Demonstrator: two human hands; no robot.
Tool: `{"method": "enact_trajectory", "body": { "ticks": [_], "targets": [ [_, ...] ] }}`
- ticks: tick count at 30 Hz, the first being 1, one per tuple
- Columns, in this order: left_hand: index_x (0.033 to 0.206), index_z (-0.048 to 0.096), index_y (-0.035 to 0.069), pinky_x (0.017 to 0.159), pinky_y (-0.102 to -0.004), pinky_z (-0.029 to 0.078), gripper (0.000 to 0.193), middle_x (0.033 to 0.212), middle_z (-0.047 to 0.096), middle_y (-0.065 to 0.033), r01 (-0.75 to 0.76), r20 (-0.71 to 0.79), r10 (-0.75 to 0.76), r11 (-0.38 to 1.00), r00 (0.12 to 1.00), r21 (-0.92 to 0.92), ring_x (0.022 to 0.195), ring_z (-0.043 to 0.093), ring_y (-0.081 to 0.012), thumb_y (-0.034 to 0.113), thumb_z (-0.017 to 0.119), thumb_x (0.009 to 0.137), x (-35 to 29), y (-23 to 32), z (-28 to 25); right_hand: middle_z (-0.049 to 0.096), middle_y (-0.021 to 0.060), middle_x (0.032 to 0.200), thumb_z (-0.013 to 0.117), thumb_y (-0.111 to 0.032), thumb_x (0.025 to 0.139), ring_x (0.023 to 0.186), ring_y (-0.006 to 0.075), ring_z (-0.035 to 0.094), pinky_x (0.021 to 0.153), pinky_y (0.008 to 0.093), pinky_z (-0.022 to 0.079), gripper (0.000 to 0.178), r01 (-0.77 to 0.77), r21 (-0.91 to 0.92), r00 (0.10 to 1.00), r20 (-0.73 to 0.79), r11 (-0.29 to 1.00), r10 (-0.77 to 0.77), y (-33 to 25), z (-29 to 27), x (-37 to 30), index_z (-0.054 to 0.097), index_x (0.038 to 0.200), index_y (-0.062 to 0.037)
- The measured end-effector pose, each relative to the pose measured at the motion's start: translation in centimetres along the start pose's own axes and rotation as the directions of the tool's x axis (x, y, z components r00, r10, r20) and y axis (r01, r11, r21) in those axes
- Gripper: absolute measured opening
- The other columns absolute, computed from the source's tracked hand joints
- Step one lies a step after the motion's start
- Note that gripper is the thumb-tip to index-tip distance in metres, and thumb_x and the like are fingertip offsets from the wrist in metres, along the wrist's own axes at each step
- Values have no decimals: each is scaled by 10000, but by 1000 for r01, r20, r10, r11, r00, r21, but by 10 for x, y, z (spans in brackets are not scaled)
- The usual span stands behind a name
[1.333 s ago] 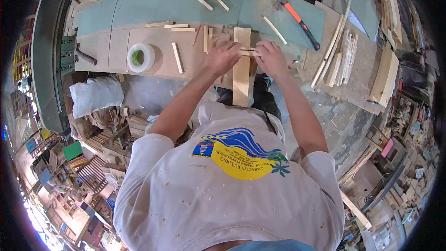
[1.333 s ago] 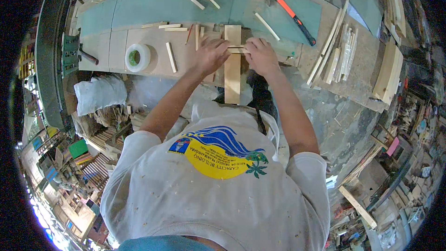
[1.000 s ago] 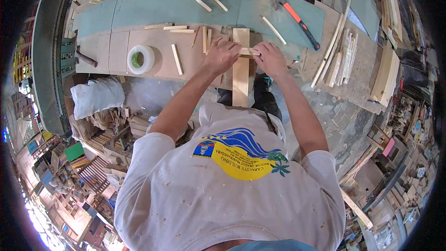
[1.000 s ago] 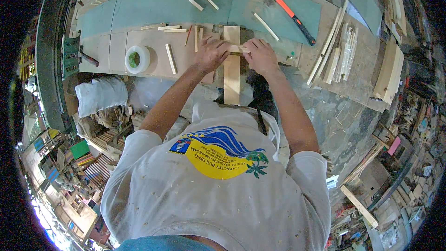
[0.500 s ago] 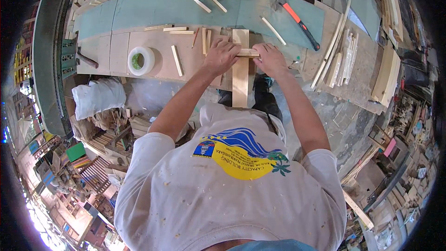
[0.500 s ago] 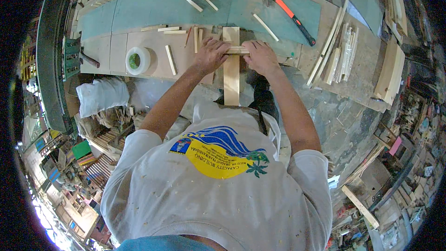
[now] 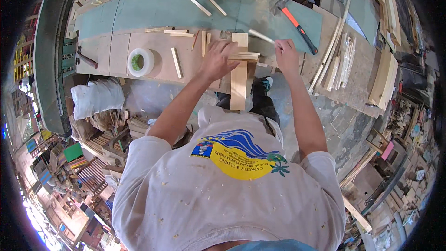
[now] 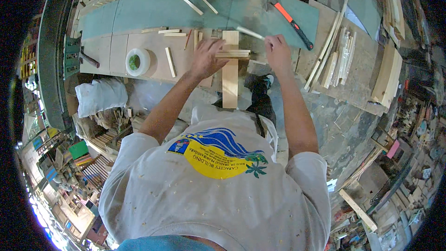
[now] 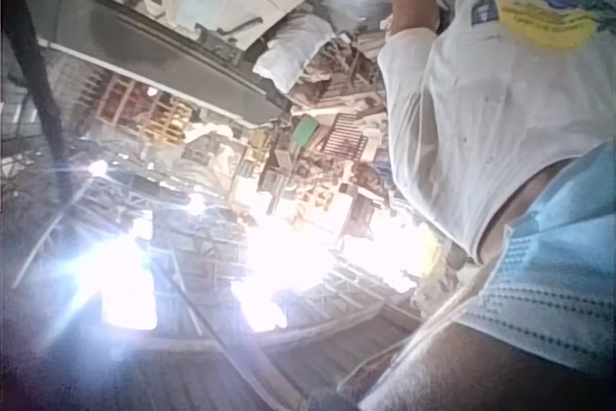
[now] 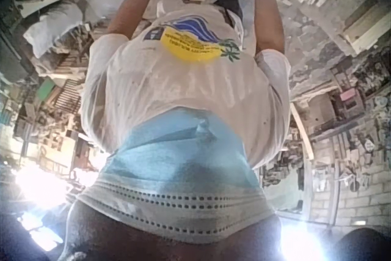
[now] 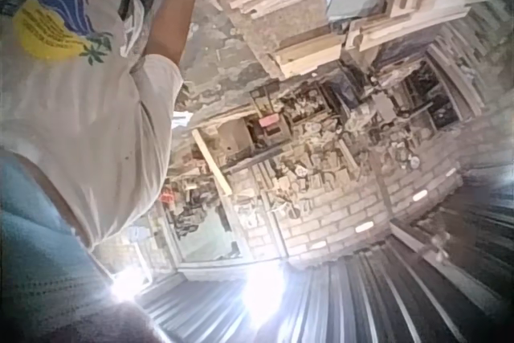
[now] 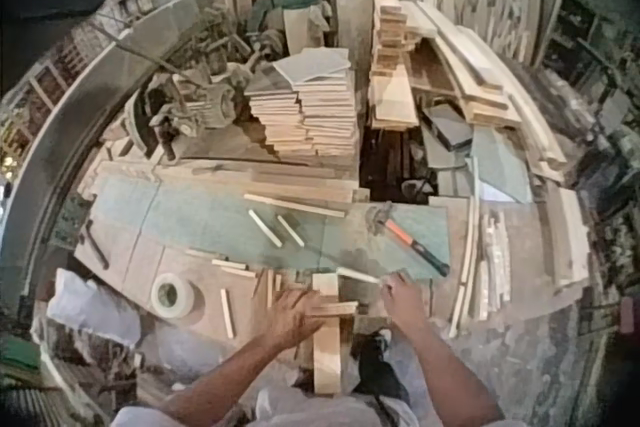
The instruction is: The person assembles small wooden components by hand, fitting thin strips into a larger block. They then use a roll of tape to secure the assembled pieces together on a workbench in a cluttered workshop.
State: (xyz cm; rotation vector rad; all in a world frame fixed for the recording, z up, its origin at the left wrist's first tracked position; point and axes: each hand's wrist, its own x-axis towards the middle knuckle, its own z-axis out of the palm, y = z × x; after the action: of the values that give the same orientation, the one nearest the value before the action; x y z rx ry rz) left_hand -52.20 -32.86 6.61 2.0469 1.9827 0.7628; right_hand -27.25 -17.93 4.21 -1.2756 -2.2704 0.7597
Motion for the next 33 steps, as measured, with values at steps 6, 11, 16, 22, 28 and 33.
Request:
{"method": "enact_trajectory", "body": {
  "ticks": [6, 11, 16, 22, 28, 33],
  "targets": [
    [1280, 580, 120, 1032, -490, 399, 635, 1199, 598, -99, 75, -109, -79, 996, 991, -39, 1157, 552, -305, 321, 847, 740, -17, 22, -17, 607, 105, 1001, 630, -103, 899, 938, 325, 644, 814, 436, 538, 159, 229, 42, 948, 219, 973, -232, -47, -11, -32, 664, 1054, -119],
    [1285, 572, 131, 1110, -492, 336, 626, 1251, 585, -64, 53, 118, -68, 990, 991, 128, 1224, 537, -267, 337, 832, 754, -9, 23, -8, 591, 80, 1019, 650, -123, 893, 977, 308, 634, 858, 425, 531, 173, 323, -40, 912, 280, 946, -299, -45, 8, -40, 640, 1066, -126],
    [1270, 581, 132, 1132, -518, 304, 589, 1260, 585, -62, 22, 206, -56, 986, 977, 163, 1242, 537, -247, 324, 822, 768, -2, 6, 6, 585, 60, 1041, 657, -151, 897, 979, 299, 634, 879, 444, 525, 151, 251, -47, 936, 268, 967, -230, -41, 22, -40, 625, 1039, -109],
    [1154, 648, 125, 1076, -514, 338, 454, 1126, 621, -57, -17, 228, -16, 989, 974, 145, 1162, 581, -252, 284, 816, 764, 0, -5, 16, 587, 59, 1089, 717, -210, 856, 1076, 278, 604, 914, 431, 493, 266, 215, -209, 941, 306, 954, -145, -44, 20, -38, 634, 1083, -100],
    [1017, 691, 119, 1021, -499, 371, 296, 1036, 643, -49, -96, 228, 52, 978, 972, 185, 1102, 605, -240, 246, 786, 767, 12, -1, 8, 606, 65, 1156, 746, -232, 812, 1185, 257, 541, 1019, 447, 408, 391, 308, -291, 916, 346, 906, -200, -79, 17, -17, 639, 1165, -104],
    [982, 697, 120, 1036, -479, 371, 235, 1011, 644, -60, -177, 290, 87, 937, 953, 302, 1039, 625, -250, 250, 737, 790, 20, -5, -1, 630, 91, 1144, 749, -239, 786, 1142, 280, 573, 980, 458, 445, 423, 314, -314, 861, 492, 896, -129, -90, 24, -5, 646, 1172, -99]
  ]
}}
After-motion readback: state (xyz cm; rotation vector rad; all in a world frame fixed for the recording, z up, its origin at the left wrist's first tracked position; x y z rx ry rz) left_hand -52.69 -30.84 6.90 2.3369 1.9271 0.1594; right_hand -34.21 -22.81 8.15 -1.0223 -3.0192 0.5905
